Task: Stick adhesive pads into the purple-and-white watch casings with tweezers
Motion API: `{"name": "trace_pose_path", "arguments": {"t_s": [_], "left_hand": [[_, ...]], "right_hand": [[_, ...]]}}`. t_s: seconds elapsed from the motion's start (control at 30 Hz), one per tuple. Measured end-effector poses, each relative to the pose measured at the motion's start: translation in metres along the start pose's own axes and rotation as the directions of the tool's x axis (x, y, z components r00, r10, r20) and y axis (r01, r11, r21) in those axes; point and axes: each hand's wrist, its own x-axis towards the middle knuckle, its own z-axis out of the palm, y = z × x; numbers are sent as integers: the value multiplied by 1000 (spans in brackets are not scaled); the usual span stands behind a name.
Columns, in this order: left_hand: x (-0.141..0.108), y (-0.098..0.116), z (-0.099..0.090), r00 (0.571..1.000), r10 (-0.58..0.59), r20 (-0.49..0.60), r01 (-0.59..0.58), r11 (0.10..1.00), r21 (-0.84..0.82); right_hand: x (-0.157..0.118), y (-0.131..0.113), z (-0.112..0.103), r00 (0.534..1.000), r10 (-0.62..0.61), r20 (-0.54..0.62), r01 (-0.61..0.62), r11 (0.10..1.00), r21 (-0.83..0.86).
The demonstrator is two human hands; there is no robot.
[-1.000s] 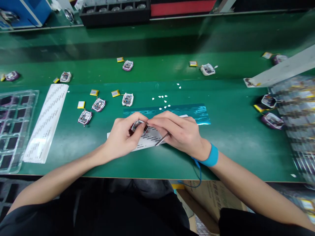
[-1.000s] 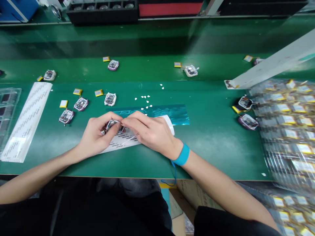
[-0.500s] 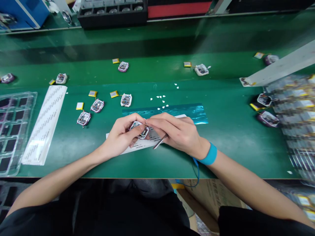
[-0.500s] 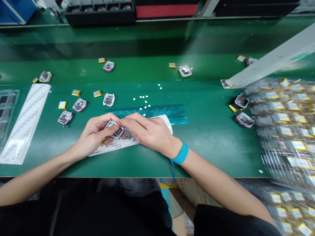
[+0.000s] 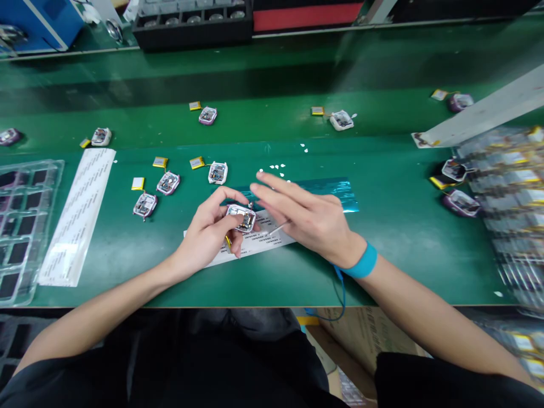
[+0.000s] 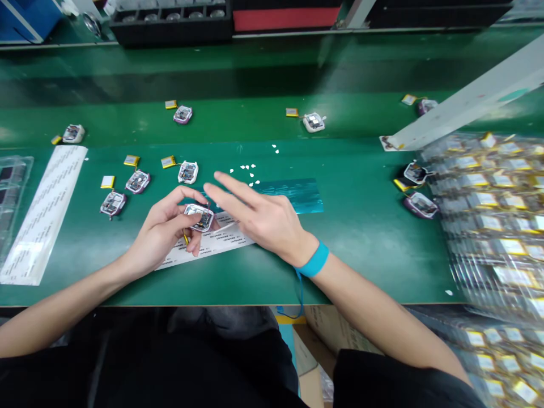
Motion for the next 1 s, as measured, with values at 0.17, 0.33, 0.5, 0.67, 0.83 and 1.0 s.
{"name": "trace_pose_path", "arguments": {"t_s": [0.17,0.33,0.5,0.67,0.83,1.0], "left_hand": [[-2,1,1,1000,3,14,-3,1000,-4],[-1,1,0,1000,-11,20,11,1000,2],[-1,-1,1,999,-34,37,35,999,-12],[0,-2,0,1000,11,-5,-11,999,43],[-3,-8,0,977,186,-106,-156,957,246],[-4,-17,2,974,216,-61,-187,931,314]], "right_hand": [[-8,0,2,997,-80,24,78,995,57],[-6,0,1,995,-99,27,98,994,50],[-4,0,-1,987,-160,-4,160,987,-17],[-3,3,-5,977,-200,76,202,979,-17],[1,0,-9,972,-203,114,209,977,-41],[1,-4,-7,967,-242,85,242,970,7]]}}
